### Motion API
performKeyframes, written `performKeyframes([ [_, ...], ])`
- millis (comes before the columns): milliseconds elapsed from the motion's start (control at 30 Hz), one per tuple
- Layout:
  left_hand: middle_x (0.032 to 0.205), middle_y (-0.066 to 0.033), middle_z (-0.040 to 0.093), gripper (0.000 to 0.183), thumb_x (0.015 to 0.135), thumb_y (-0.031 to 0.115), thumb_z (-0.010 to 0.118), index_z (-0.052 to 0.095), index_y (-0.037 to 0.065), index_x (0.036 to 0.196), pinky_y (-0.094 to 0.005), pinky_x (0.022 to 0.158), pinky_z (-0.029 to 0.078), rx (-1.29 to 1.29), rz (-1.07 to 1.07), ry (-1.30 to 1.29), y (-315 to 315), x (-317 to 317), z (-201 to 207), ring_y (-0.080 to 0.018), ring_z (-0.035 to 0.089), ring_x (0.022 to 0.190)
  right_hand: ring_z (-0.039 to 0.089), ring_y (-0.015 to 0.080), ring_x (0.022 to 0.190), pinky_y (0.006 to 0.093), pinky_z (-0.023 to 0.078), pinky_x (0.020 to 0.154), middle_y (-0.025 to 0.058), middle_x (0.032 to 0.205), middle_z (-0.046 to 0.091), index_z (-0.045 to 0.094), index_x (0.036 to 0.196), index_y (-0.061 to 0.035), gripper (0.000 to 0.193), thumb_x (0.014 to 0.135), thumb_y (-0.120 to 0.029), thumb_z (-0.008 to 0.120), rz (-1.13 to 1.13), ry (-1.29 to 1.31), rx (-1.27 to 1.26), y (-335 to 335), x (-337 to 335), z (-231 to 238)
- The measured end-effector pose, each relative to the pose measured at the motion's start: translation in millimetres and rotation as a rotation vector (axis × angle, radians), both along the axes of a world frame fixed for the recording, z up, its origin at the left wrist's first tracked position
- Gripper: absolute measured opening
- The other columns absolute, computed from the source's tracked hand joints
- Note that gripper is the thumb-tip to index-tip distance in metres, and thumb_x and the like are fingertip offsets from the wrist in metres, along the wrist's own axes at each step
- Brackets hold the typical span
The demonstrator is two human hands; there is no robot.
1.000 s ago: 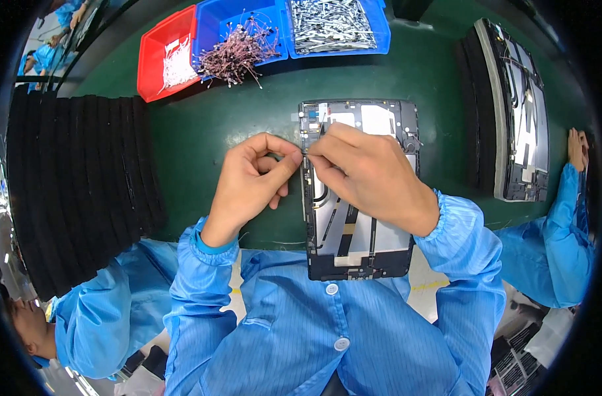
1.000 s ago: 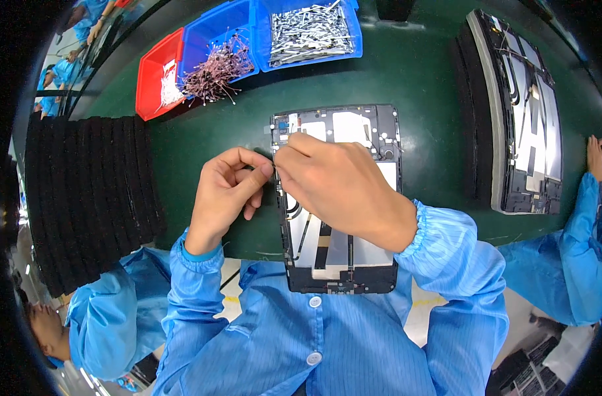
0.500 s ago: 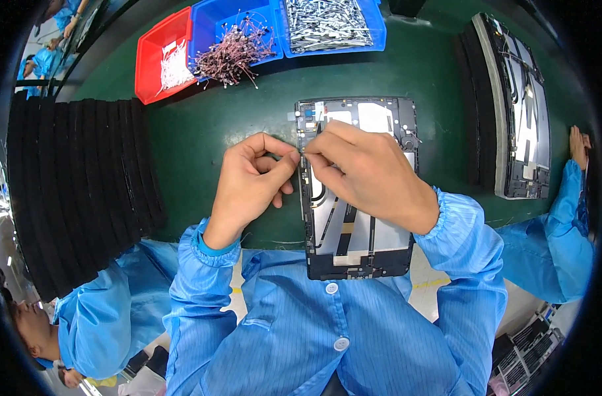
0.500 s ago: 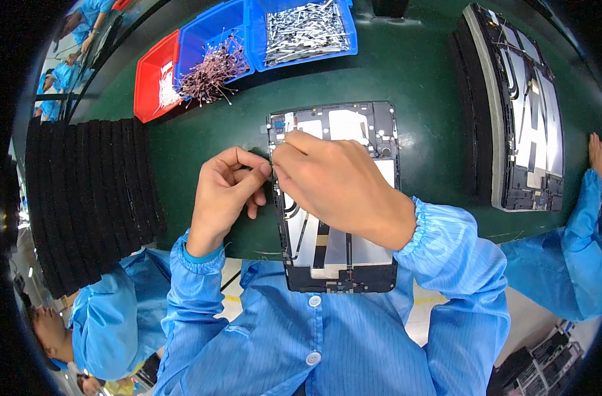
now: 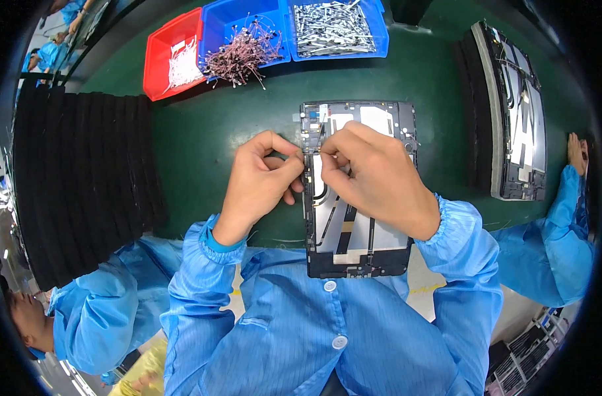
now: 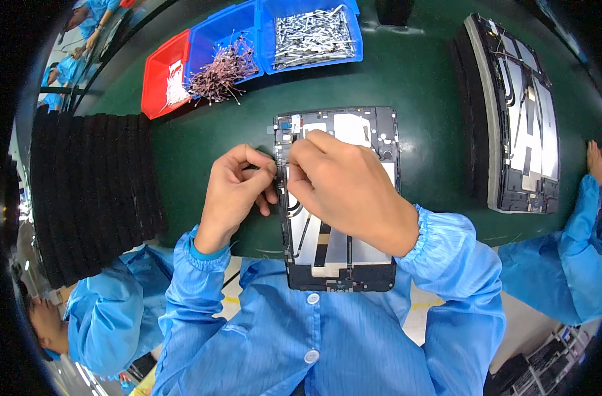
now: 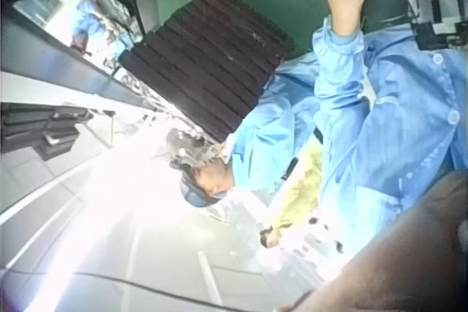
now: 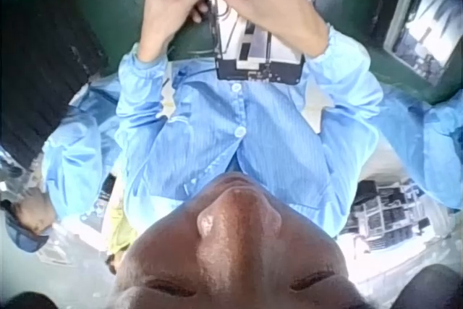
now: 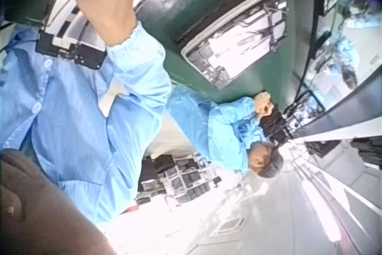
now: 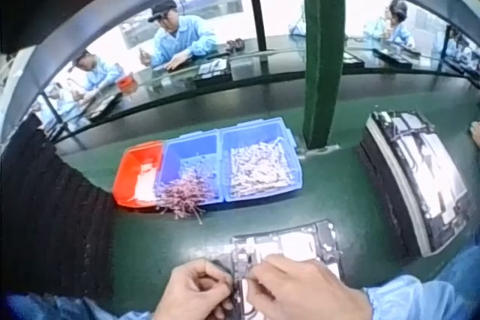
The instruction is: The person assembles a tablet device by hand, attaching internal small components and ribbon cables to a tablet chassis, then securing them within a plastic frame.
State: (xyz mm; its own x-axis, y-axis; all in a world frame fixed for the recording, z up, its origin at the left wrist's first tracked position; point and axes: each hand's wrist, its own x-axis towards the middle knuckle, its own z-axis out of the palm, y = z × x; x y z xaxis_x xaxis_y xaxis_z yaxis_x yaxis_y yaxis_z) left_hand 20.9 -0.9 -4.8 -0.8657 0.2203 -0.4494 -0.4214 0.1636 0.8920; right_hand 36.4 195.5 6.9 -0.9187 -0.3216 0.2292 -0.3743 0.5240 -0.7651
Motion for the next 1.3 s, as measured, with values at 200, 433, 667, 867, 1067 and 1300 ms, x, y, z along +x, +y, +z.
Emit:
performKeyframes([
  [200, 0.087, -0.0092, 0.06, 0.016, 0.087, 0.003, 0.065, 0.054, -0.002, 0.096, -0.0221, 0.041, 0.048, 0.094, -0.051, 0.014, -1.8, -6.8, 2.6, -0.0121, 0.065, 0.058, 0.06, 0.0242, 0.059, 0.0345, 0.048, 0.053, 0.0123, 0.072, 0.057, 0.06, 0.08, 0.0015, 0.01, 0.075, 0.0, 0.068, -0.035, 0.022, 0.023, -0.4, -4.0, -0.1],
  [433, 0.082, -0.0054, 0.059, 0.015, 0.086, 0.001, 0.065, 0.05, 0.001, 0.092, -0.022, 0.039, 0.047, 0.077, -0.085, 0.002, 3.9, -14.4, 2.6, -0.0109, 0.062, 0.053, 0.058, 0.0238, 0.055, 0.0342, 0.046, 0.052, 0.0117, 0.065, 0.058, 0.062, 0.074, 0.0004, 0.006, 0.073, -0.003, 0.067, -0.023, 0.014, 0.035, 2.6, -17.2, 9.2],
  [667, 0.079, -0.0046, 0.058, 0.017, 0.085, 0.003, 0.066, 0.05, 0.001, 0.092, -0.0209, 0.036, 0.042, 0.078, -0.175, 0.066, 15.1, -22.8, -0.7, -0.0086, 0.059, 0.052, 0.065, 0.0354, 0.077, 0.0446, 0.052, 0.067, 0.0162, 0.084, 0.065, 0.067, 0.08, -0.0023, 0.009, 0.081, -0.01, 0.062, -0.401, 0.363, 0.271, 12.7, -94.7, 25.9],
  [867, 0.08, -0.0051, 0.056, 0.021, 0.09, 0.012, 0.068, 0.051, 0.001, 0.096, -0.0204, 0.035, 0.039, 0.161, -0.1, 0.086, 6.8, -17.2, -5.9, -0.0077, 0.056, 0.051, 0.065, 0.0368, 0.083, 0.0454, 0.054, 0.071, 0.017, 0.09, 0.064, 0.065, 0.084, -0.001, 0.009, 0.079, -0.003, 0.059, -0.27, 0.406, 0.585, 3.5, -129.3, 4.2],
  [1067, 0.076, -0.0046, 0.057, 0.015, 0.091, 0.009, 0.066, 0.053, 0.002, 0.092, -0.0198, 0.036, 0.039, 0.196, -0.084, 0.106, 2.5, -14.6, -4.1, -0.0072, 0.054, 0.049, 0.066, 0.0389, 0.081, 0.0466, 0.054, 0.071, 0.0209, 0.091, 0.063, 0.064, 0.085, 0.0016, 0.011, 0.079, 0.001, 0.056, -0.216, 0.368, 0.59, 5.6, -134.7, 2.8],
  [1300, 0.078, -0.0043, 0.057, 0.015, 0.092, 0.01, 0.066, 0.054, 0.002, 0.093, -0.0203, 0.037, 0.039, 0.185, -0.129, 0.107, 8.5, -17.3, -3.7, -0.0072, 0.054, 0.05, 0.065, 0.0398, 0.083, 0.0469, 0.054, 0.073, 0.0203, 0.093, 0.063, 0.064, 0.089, 0.0011, 0.014, 0.077, 0.0, 0.06, -0.23, 0.323, 0.575, 18.1, -130.5, 3.8],
])
